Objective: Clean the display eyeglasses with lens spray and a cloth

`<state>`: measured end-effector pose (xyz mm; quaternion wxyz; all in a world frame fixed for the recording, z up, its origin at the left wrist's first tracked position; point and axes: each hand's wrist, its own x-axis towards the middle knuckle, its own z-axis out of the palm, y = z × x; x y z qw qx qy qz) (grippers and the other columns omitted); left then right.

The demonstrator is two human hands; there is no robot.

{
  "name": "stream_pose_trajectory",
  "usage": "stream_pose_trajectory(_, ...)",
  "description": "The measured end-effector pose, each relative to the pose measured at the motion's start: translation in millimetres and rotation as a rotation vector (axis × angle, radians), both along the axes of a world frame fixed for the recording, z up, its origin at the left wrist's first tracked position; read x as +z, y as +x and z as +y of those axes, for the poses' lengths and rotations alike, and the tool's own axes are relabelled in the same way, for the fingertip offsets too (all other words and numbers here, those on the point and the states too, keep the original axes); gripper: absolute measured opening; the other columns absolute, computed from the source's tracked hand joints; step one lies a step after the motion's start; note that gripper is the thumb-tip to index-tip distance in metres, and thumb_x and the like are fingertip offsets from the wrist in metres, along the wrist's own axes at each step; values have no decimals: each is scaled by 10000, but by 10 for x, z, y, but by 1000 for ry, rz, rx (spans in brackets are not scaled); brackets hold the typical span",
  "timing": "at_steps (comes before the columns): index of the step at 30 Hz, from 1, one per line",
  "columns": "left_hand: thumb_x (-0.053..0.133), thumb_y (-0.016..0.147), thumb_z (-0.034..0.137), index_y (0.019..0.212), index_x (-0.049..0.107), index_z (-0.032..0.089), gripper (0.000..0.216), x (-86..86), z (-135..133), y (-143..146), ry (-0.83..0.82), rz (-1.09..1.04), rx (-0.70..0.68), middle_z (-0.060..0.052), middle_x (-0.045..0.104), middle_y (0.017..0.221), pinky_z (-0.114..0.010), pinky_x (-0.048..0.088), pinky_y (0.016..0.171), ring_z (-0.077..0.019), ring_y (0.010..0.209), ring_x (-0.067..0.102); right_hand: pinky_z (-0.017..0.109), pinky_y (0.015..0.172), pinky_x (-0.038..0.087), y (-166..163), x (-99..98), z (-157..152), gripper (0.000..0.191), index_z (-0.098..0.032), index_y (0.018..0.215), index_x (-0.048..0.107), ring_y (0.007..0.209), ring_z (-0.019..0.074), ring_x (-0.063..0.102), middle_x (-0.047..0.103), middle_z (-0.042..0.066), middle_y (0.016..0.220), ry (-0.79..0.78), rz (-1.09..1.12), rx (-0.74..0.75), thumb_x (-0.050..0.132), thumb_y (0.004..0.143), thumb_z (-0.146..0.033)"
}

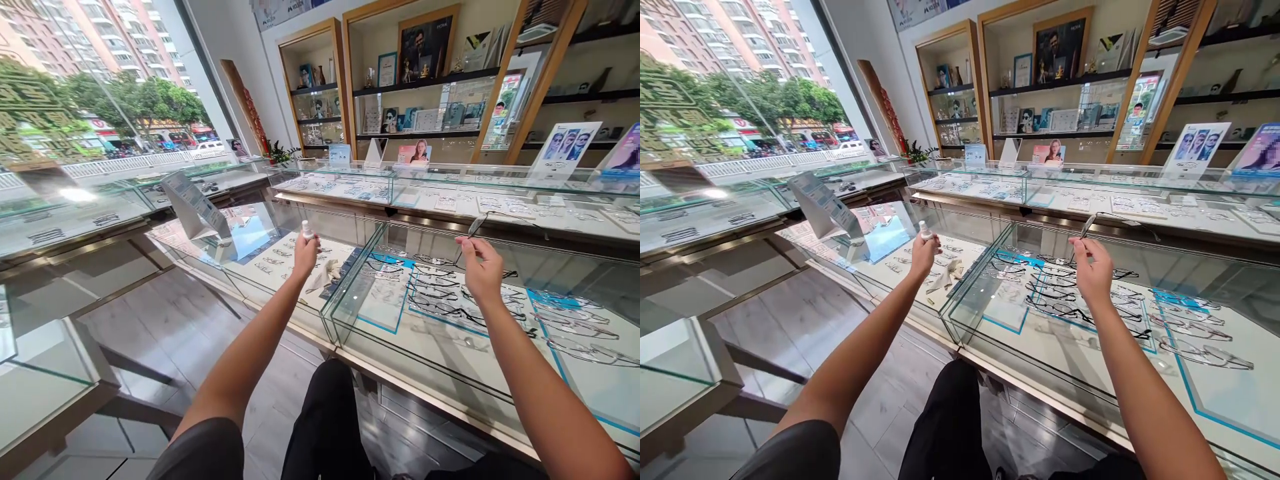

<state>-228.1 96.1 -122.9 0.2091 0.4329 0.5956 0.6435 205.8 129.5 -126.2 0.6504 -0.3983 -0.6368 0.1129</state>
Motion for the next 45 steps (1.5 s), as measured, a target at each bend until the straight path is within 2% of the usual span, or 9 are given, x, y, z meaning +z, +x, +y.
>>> stream_pose_trajectory(2,624,1028,487,1081,657,162,331,177,215,403,37,-30,-135,-45,671,954,-278,573,715,-142,809,643,392,845,514,-2,-8,11,406,-220,1034,814,1007,270,695,787,97,1035,-4,-13,16,554,1058,-530)
stream_pose_trajectory(5,560,950,733,835,610,179,568,358,490,1099,18,-70,-391,-16,578,723,-260,489,538,-127,602,547,394,863,507,-19,-29,24,408,-219,1010,789,1008,266,683,754,91,1034,-31,-32,61,529,1069,-528)
stream_pose_trajectory(8,436,838,957,693,530,206,771,435,650,1718,-80,-279,-839,9,470,583,-260,410,446,-125,496,471,388,857,499,-44,-31,28,415,-222,982,769,983,259,668,728,83,1002,-60,-58,106,508,1077,-530)
stream_pose_trajectory(10,403,805,1004,644,475,219,805,430,702,1996,-128,-448,-1057,25,402,537,-249,351,413,-126,469,433,380,848,494,-62,-22,27,421,-228,965,756,981,256,658,719,79,1000,-84,-65,132,499,1078,-542)
stream_pose_trajectory(14,359,843,978,587,422,225,798,302,733,2193,-166,-605,-1201,33,318,501,-240,280,386,-123,438,358,369,824,476,-112,-4,12,416,-234,949,736,950,252,647,715,72,964,-129,-78,177,491,1081,-543)
stream_pose_trajectory(20,364,833,956,547,446,223,792,91,696,2146,-192,-562,-1255,30,287,487,-252,250,400,-123,435,331,369,832,444,-205,22,-78,396,-240,911,708,921,239,625,706,55,944,-229,-80,297,497,1072,-534)
stream_pose_trajectory(28,522,854,830,621,578,188,685,-63,712,2259,26,-114,-952,-7,488,560,-275,356,527,-127,533,452,367,858,449,-291,69,-180,405,-245,844,685,887,228,578,690,39,907,-368,10,502,565,1014,-592)
stream_pose_trajectory(40,490,905,783,649,560,192,647,36,596,2275,51,-57,-947,-8,508,587,-289,356,550,-131,539,457,358,859,460,-332,90,-233,419,-239,834,705,873,216,588,703,34,877,-338,48,548,583,1020,-594)
stream_pose_trajectory(45,419,950,735,599,509,204,643,68,526,2290,84,142,-935,-12,465,574,-297,342,581,-145,563,427,347,798,484,-271,87,-138,402,-250,856,706,882,219,613,716,48,925,-321,167,476,568,1021,-589)
